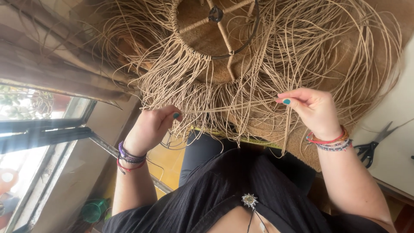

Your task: Weaving and securing wicker strands onto a circular frame to assemble a decorative furniture item.

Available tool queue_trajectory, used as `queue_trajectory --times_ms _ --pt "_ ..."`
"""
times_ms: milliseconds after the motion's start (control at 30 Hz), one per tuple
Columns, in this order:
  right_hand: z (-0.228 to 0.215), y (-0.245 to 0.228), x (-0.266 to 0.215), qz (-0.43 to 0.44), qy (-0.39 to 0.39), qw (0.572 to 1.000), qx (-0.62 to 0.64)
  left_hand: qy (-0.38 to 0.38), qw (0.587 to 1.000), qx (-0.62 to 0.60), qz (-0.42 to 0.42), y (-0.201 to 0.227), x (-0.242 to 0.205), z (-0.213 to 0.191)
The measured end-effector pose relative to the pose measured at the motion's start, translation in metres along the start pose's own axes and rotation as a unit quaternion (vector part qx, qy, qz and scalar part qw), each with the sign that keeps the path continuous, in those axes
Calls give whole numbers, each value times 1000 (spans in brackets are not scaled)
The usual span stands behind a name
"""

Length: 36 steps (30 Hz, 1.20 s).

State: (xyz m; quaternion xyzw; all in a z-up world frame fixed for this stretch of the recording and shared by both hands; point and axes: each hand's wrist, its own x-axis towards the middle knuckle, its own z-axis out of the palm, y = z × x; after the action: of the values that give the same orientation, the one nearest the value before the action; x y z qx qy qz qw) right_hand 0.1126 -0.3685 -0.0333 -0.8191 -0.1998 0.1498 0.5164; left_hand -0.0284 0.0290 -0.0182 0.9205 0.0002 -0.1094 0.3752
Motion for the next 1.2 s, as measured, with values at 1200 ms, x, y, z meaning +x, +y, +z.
queue_trajectory --times_ms 1200 --pt "113 -20 177 -198 -20 826 -528 174 980 96 -11 30 148 136"
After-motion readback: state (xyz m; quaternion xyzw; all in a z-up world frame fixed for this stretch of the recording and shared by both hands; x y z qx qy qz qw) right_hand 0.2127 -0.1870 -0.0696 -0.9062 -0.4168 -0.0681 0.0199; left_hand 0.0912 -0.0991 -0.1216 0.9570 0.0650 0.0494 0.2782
